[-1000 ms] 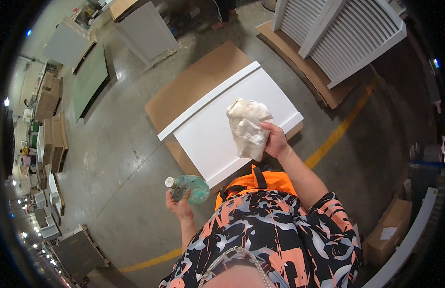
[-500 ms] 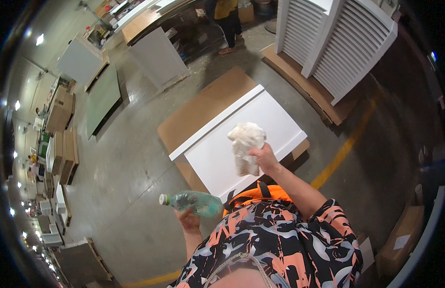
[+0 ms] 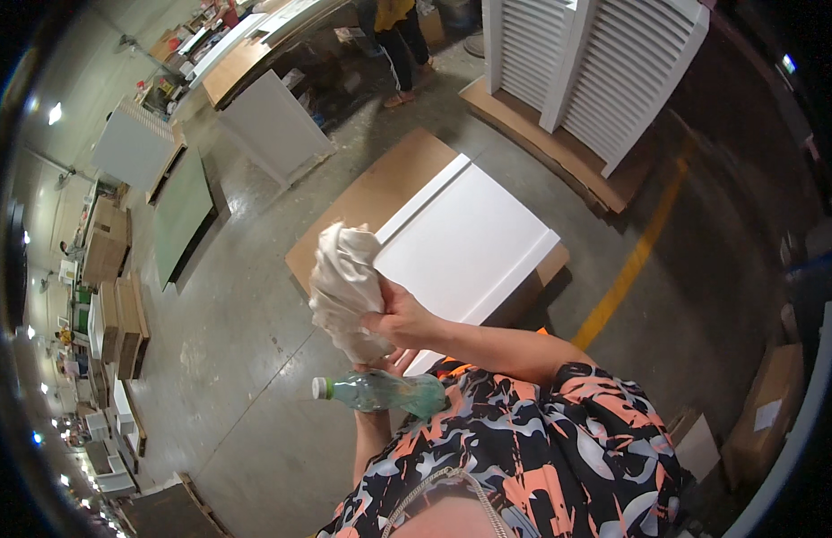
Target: The person wipes the surfaces of white louvered doors and a white cabinet panel with a cloth, applying liquid from a plastic bottle to the cloth between wipes.
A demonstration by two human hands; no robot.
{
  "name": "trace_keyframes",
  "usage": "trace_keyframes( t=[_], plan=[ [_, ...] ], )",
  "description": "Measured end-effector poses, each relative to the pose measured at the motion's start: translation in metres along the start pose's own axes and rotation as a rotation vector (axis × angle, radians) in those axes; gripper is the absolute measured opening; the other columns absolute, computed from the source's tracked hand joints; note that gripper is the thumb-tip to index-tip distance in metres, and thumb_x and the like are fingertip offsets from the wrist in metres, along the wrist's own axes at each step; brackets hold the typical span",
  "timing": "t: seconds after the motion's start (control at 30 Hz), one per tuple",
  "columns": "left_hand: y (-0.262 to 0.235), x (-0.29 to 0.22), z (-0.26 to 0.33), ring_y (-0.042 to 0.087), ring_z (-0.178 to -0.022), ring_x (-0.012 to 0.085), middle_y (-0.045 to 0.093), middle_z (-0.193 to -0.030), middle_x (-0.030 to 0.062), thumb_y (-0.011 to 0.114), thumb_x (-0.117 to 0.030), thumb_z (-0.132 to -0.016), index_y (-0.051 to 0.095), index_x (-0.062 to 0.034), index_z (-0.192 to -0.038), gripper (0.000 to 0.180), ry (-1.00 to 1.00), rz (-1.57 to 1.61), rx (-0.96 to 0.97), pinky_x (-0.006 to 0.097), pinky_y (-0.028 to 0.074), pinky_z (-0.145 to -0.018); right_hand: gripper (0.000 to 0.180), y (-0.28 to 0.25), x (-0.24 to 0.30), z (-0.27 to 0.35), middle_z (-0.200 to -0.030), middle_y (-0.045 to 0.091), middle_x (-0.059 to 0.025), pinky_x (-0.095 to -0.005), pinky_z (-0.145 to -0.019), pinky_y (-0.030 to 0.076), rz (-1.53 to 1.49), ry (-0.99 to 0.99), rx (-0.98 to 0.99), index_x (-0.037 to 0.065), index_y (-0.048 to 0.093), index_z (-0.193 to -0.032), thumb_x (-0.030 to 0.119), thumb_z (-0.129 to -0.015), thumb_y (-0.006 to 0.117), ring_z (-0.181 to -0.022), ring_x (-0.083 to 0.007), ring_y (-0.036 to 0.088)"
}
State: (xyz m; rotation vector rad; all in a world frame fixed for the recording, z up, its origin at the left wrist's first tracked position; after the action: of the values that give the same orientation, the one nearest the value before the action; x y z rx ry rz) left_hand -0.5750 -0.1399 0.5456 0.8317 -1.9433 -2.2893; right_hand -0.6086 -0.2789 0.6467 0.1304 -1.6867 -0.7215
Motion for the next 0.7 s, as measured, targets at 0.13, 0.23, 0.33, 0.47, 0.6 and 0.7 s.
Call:
trace_keyframes(
  t=[0.13,0.23,0.33,0.47,0.6,0.7],
  plan=[
    [-0.002,-0.011,0.000,0.038,-0.133,0.0360,0.043,-0.145,0.0111,0.072,-0.026,-0.067,0.044,-0.0123,-0.140,0.080,-0.007,0.084,0.220,0.049,0.030,-0.113,0.072,0.018,0.004,-0.003,-0.135,0.046,-0.0081,-0.0342,-0.111,0.029,-0.002,-0.004,0.072,0.006,0.028,-0.147,-0.011,-0.078,0.041,-0.128,-0.0198,0.042],
    [-0.045,-0.034,-0.004,0.042,-0.131,0.0328,0.046,-0.142,0.0120,0.069,-0.031,-0.075,0.047,-0.0112,-0.137,0.069,0.051,0.152,0.330,0.045,0.035,-0.110,0.072,0.031,0.002,0.003,-0.136,0.046,-0.0087,-0.0346,-0.112,0.027,-0.071,0.066,0.128,0.005,0.028,-0.147,-0.009,-0.077,0.041,-0.130,-0.0199,0.041],
    [0.049,-0.041,-0.013,0.047,-0.126,0.0291,0.048,-0.139,0.0123,0.064,-0.035,-0.082,0.050,-0.0072,-0.132,0.059,0.252,-0.102,0.049,0.043,0.040,-0.107,0.069,0.017,0.000,0.013,-0.135,0.048,-0.0096,-0.0342,-0.112,0.028,-0.054,0.078,0.120,0.003,0.032,-0.144,-0.008,-0.076,0.040,-0.130,-0.0210,0.043],
    [0.036,-0.053,0.005,0.050,-0.123,0.0280,0.051,-0.135,0.0129,0.061,-0.041,-0.086,0.050,-0.0092,-0.133,0.058,0.376,-0.290,-0.123,0.047,0.043,-0.104,0.052,0.008,-0.001,0.027,-0.126,0.056,-0.0097,-0.0325,-0.108,0.034,0.088,0.104,0.159,-0.002,0.047,-0.133,-0.002,-0.081,0.047,-0.124,-0.0189,0.048],
    [0.023,-0.063,0.017,0.044,-0.128,0.0334,0.051,-0.134,0.0110,0.069,-0.041,-0.077,0.046,-0.0145,-0.136,0.069,0.531,-0.331,-0.066,0.055,0.034,-0.109,0.047,-0.021,-0.001,0.047,-0.117,0.062,-0.0147,-0.0346,-0.097,0.047,0.338,0.133,0.022,-0.003,0.053,-0.126,0.006,-0.080,0.058,-0.106,-0.0208,0.062],
    [0.040,-0.059,0.017,0.049,-0.123,0.0333,0.052,-0.131,0.0130,0.073,-0.034,-0.072,0.047,-0.0085,-0.133,0.071,0.428,-0.338,-0.095,0.052,0.040,-0.105,0.053,-0.019,0.029,0.066,-0.101,0.063,-0.0129,-0.0359,-0.085,0.051,0.721,-0.400,0.019,0.001,0.055,-0.118,0.014,-0.071,0.076,-0.092,-0.0255,0.064]
  ],
)
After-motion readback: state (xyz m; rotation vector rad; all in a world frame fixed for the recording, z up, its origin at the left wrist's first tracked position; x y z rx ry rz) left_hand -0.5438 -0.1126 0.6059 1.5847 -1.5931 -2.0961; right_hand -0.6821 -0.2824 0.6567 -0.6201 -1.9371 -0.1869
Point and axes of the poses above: each hand's wrist, its own z-axis away from the middle knuckle, its own y-axis out of the palm, x = y × z, the point moved 5 cm from there along -z, towards the middle knuckle
